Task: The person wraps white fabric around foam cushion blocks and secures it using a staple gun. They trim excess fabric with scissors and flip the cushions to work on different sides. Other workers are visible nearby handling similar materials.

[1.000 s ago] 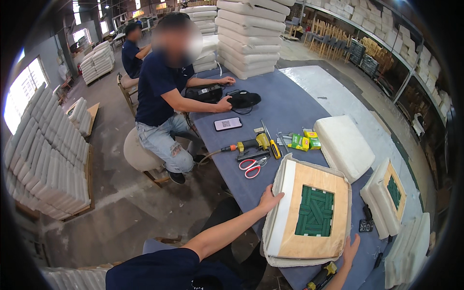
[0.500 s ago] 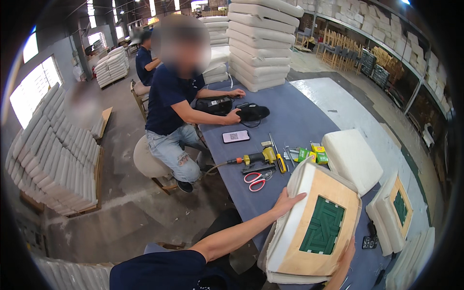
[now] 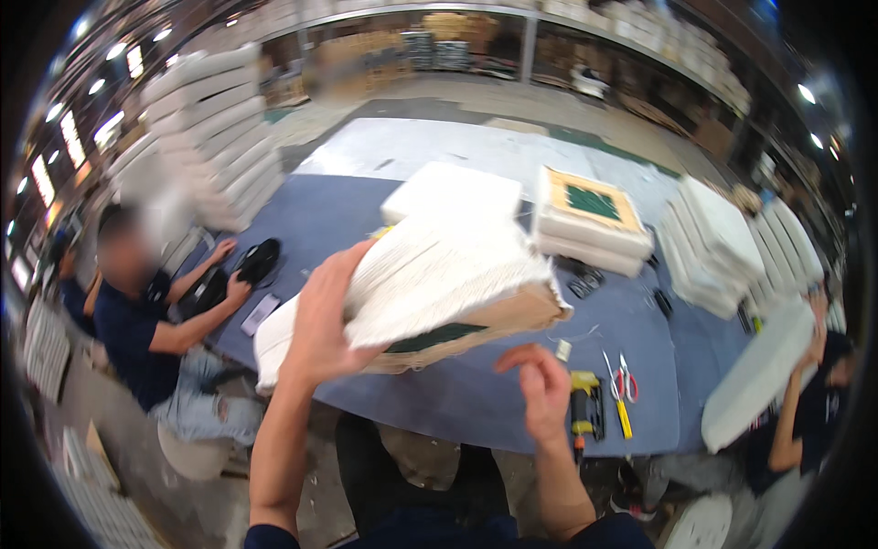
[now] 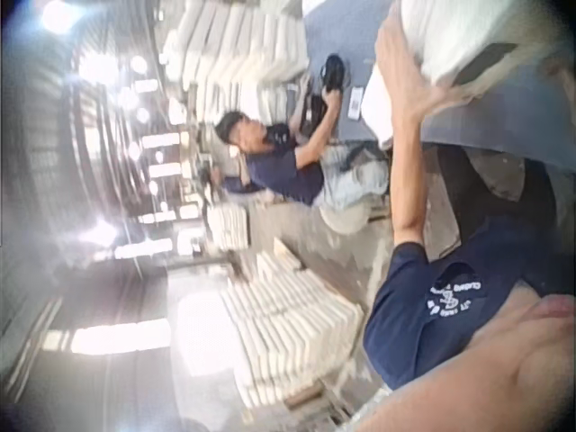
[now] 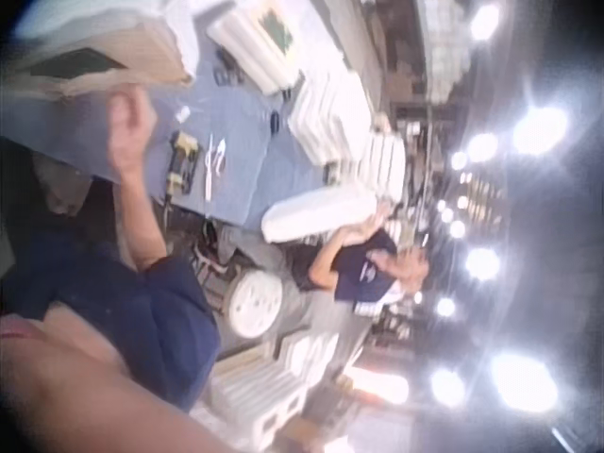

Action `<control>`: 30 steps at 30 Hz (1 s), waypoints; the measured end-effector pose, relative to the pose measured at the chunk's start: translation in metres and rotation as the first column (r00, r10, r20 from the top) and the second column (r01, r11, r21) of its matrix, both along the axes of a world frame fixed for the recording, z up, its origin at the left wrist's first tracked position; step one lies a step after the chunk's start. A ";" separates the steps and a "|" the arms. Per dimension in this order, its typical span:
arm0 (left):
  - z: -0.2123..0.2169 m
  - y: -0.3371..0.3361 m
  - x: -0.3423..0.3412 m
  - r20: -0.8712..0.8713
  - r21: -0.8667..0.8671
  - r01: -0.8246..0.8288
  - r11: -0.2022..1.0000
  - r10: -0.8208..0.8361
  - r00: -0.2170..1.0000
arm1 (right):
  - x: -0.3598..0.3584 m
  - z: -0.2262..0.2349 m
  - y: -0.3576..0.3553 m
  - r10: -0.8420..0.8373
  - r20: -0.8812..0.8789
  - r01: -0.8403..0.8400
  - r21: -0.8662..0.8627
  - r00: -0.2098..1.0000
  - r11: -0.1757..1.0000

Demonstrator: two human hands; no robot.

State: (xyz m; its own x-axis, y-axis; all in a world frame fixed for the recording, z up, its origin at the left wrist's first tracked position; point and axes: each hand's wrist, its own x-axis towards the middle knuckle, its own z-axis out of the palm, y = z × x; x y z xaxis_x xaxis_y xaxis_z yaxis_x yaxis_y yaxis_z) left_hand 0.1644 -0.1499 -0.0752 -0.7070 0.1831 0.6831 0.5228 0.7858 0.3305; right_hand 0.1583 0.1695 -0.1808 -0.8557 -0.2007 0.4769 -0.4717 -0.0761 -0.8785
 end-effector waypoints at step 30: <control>-0.006 0.093 0.065 0.338 0.206 0.732 0.650 -0.749 0.570 | 0.159 -0.026 0.005 0.410 0.228 -0.093 -0.772 0.883 0.629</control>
